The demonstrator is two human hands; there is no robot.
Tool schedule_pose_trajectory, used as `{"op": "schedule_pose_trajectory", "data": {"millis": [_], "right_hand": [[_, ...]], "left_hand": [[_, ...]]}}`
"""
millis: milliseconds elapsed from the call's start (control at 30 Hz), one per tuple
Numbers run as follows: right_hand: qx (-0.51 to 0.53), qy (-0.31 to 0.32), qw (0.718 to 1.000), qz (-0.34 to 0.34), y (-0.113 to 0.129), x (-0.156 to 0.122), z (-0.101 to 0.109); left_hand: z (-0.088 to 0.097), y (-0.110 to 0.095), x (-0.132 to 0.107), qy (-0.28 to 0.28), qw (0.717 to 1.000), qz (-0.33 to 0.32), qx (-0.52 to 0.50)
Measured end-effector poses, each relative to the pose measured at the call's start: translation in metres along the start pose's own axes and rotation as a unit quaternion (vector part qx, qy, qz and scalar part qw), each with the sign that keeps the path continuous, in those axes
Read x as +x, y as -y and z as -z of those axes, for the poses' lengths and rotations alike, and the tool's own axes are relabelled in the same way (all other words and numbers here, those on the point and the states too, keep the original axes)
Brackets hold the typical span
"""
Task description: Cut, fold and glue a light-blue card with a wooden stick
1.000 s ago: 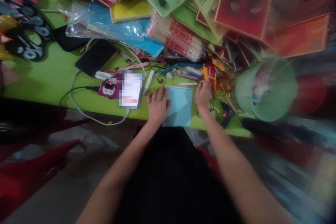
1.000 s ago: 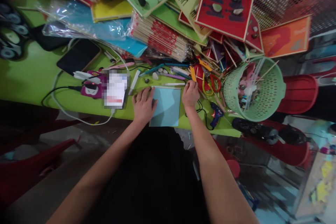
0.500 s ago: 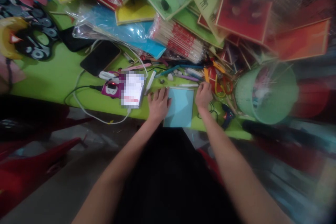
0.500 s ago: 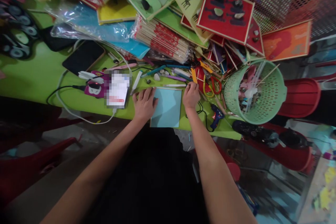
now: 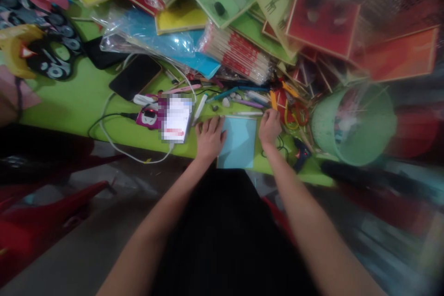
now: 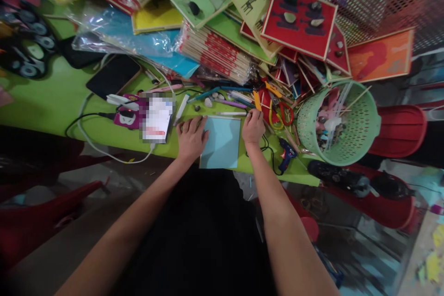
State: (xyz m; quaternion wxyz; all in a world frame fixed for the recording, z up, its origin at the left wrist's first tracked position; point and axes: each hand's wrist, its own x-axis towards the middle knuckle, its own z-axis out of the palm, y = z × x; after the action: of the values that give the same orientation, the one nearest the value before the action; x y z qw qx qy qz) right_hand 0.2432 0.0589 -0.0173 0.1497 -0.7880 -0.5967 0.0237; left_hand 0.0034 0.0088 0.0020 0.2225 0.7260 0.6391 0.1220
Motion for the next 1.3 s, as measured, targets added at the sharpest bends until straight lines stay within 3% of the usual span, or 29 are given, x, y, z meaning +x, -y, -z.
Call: {"op": "schedule_pose_trajectory", "data": {"millis": [1300], "right_hand": [[-0.005,-0.005,1.000,0.008,-0.0029,-0.0003,-0.0018]], "left_hand": [[-0.0005,-0.0006,0.0004,-0.008,1.000,-0.006,-0.009]]}}
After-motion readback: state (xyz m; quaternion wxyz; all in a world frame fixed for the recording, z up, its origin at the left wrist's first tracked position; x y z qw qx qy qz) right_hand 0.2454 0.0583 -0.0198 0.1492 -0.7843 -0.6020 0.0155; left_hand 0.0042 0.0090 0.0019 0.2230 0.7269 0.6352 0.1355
